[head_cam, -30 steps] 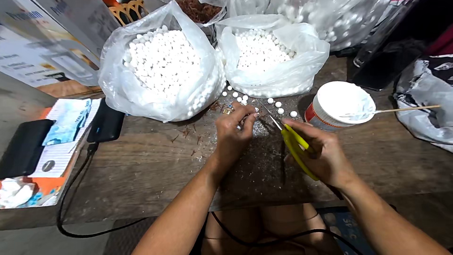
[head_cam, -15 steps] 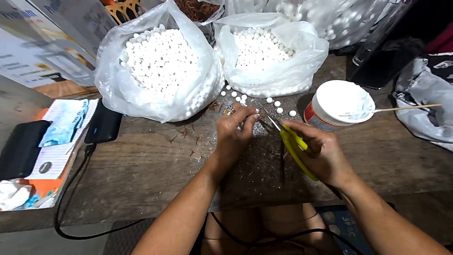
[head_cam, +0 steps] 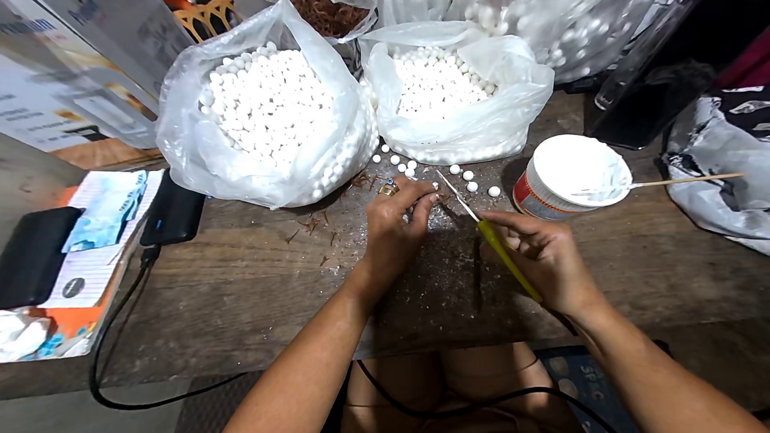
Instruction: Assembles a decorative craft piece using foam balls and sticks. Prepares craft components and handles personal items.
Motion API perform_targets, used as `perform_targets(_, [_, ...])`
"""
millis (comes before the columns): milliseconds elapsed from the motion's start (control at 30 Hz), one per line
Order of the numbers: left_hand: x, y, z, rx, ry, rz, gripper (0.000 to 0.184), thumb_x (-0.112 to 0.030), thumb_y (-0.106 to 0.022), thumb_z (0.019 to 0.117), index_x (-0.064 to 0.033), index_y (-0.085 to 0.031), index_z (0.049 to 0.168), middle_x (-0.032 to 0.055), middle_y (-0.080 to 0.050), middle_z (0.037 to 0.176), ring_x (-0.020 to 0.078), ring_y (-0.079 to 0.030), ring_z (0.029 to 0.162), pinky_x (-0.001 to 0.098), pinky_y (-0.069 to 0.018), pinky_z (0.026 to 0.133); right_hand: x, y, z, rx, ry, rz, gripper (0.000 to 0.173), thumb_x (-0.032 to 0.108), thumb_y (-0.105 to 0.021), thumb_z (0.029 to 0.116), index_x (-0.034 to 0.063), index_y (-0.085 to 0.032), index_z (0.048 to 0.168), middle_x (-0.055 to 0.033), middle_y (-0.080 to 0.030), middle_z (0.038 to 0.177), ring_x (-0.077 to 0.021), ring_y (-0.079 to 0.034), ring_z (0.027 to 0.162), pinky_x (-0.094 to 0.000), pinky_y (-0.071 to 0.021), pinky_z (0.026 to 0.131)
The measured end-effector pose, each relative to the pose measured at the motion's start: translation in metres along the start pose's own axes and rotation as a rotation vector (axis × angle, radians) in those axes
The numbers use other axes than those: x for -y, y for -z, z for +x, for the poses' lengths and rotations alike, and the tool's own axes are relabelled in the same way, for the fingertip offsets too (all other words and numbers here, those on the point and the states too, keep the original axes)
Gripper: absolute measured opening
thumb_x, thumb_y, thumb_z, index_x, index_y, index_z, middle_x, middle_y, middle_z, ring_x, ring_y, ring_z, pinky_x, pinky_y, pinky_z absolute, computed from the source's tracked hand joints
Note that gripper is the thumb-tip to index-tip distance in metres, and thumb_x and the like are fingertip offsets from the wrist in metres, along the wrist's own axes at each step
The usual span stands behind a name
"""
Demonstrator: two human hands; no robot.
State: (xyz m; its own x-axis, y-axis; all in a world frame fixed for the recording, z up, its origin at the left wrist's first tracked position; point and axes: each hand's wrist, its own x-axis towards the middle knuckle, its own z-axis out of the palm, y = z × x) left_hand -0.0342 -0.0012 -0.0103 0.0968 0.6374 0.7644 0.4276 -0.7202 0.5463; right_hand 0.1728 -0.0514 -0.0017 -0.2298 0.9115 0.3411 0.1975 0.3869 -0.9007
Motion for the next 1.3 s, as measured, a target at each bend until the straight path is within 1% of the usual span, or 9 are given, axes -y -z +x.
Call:
perform_targets(133, [0.0, 0.002, -0.002, 0.015, 0.1, -0.069, 0.009, 0.004, -0.065, 0.0891, 0.0078, -0.073, 0.089, 0.0124, -0.071, 0.085, 0.004, -0.064, 0.076, 0.0144, -0.0512, 0.073, 0.0, 0.007, -0.002, -0.074, -0.021, -0.032, 0.033, 0.003, -0.059, 0.0894, -0.0026, -0.064, 0.121, 0.0169, -0.065, 0.081, 0.0139, -0.056, 0.068, -0.0056, -0.0482, 0.064])
perform_targets(233, [-0.001, 0.004, -0.001, 0.004, 0.186, -0.146, 0.008, 0.003, -0.065, 0.0901, 0.0073, -0.072, 0.092, 0.008, -0.067, 0.084, 0.0008, -0.062, 0.074, 0.0135, -0.0525, 0.07, 0.0, 0.016, -0.014, -0.112, -0.005, -0.327, 0.042, 0.017, -0.064, 0.0883, -0.0053, -0.066, 0.124, 0.0043, -0.068, 0.084, 0.0111, -0.057, 0.068, -0.0074, -0.0484, 0.063])
perform_targets(400, [-0.006, 0.005, 0.0, -0.006, 0.256, -0.23, 0.008, 0.006, -0.064, 0.0905, 0.0095, -0.068, 0.096, 0.0088, -0.066, 0.088, 0.0003, -0.063, 0.071, 0.0142, -0.0557, 0.067, 0.001, 0.025, -0.041, -0.088, 0.089, -0.779, 0.047, 0.036, -0.063, 0.0889, 0.001, -0.074, 0.119, -0.0159, -0.075, 0.098, -0.0222, -0.071, 0.085, -0.0348, -0.0566, 0.076])
perform_targets(467, [-0.007, 0.004, 0.0, -0.027, 0.254, -0.245, 0.007, 0.007, -0.064, 0.0903, 0.0098, -0.068, 0.096, 0.0087, -0.067, 0.087, -0.0001, -0.063, 0.07, 0.0138, -0.0553, 0.067, 0.001, 0.04, -0.048, -0.155, 0.109, -0.653, 0.039, 0.036, -0.068, 0.0911, 0.0032, -0.076, 0.11, -0.0096, -0.075, 0.101, -0.0109, -0.068, 0.093, -0.0246, -0.0541, 0.084])
perform_targets(600, [-0.011, 0.0, 0.002, -0.061, 0.226, -0.26, 0.006, 0.008, -0.065, 0.0889, 0.0091, -0.069, 0.092, 0.0068, -0.065, 0.084, -0.0016, -0.06, 0.07, 0.0117, -0.0528, 0.066, 0.0, 0.077, -0.05, -0.37, -0.034, -0.171, 0.009, 0.022, -0.071, 0.0918, 0.029, -0.068, 0.095, 0.0231, -0.068, 0.081, 0.0081, -0.064, 0.07, -0.0119, -0.0548, 0.065])
perform_targets(767, [-0.012, -0.008, 0.004, -0.083, 0.137, -0.215, 0.006, 0.005, -0.065, 0.0874, 0.0069, -0.071, 0.089, 0.0056, -0.065, 0.084, -0.0017, -0.06, 0.074, 0.0111, -0.0505, 0.069, -0.01, 0.098, -0.023, -0.556, -0.021, -0.077, 0.036, 0.009, -0.059, 0.0953, 0.0117, -0.053, 0.131, 0.02, -0.061, 0.078, 0.0038, -0.062, 0.063, -0.015, -0.0563, 0.062])
perform_targets(933, [-0.015, -0.013, 0.011, -0.079, 0.12, -0.23, 0.006, 0.007, -0.066, 0.088, 0.0081, -0.071, 0.09, 0.0059, -0.065, 0.085, -0.0015, -0.061, 0.077, 0.0113, -0.0521, 0.072, -0.004, 0.107, -0.013, -0.517, 0.197, -0.251, 0.013, 0.01, -0.058, 0.1005, 0.0128, -0.071, 0.104, 0.0173, -0.069, 0.089, 0.0044, -0.064, 0.071, -0.0157, -0.0563, 0.066])
perform_targets(1100, [-0.016, -0.016, 0.016, -0.08, 0.112, -0.361, 0.005, 0.011, -0.065, 0.088, 0.0083, -0.068, 0.091, 0.003, -0.068, 0.088, -0.0011, -0.065, 0.078, 0.0146, -0.0567, 0.073, 0.011, 0.125, -0.024, -0.619, 0.307, -0.346, 0.015, 0.015, -0.055, 0.1045, 0.0104, -0.07, 0.105, 0.0139, -0.071, 0.091, 0.001, -0.068, 0.076, -0.0195, -0.0586, 0.072])
perform_targets(1300, [-0.025, -0.039, 0.027, -0.032, 0.033, -0.269, 0.006, 0.007, -0.064, 0.0884, 0.0101, -0.069, 0.09, 0.0103, -0.068, 0.089, 0.001, -0.063, 0.081, 0.0134, -0.0533, 0.075, 0.007, 0.127, -0.012, -0.789, 0.099, 0.022, 0.031, 0.007, -0.037, 0.108, 0.0151, -0.064, 0.097, 0.0114, -0.074, 0.081, -0.0018, -0.07, 0.067, -0.019, -0.0602, 0.065])
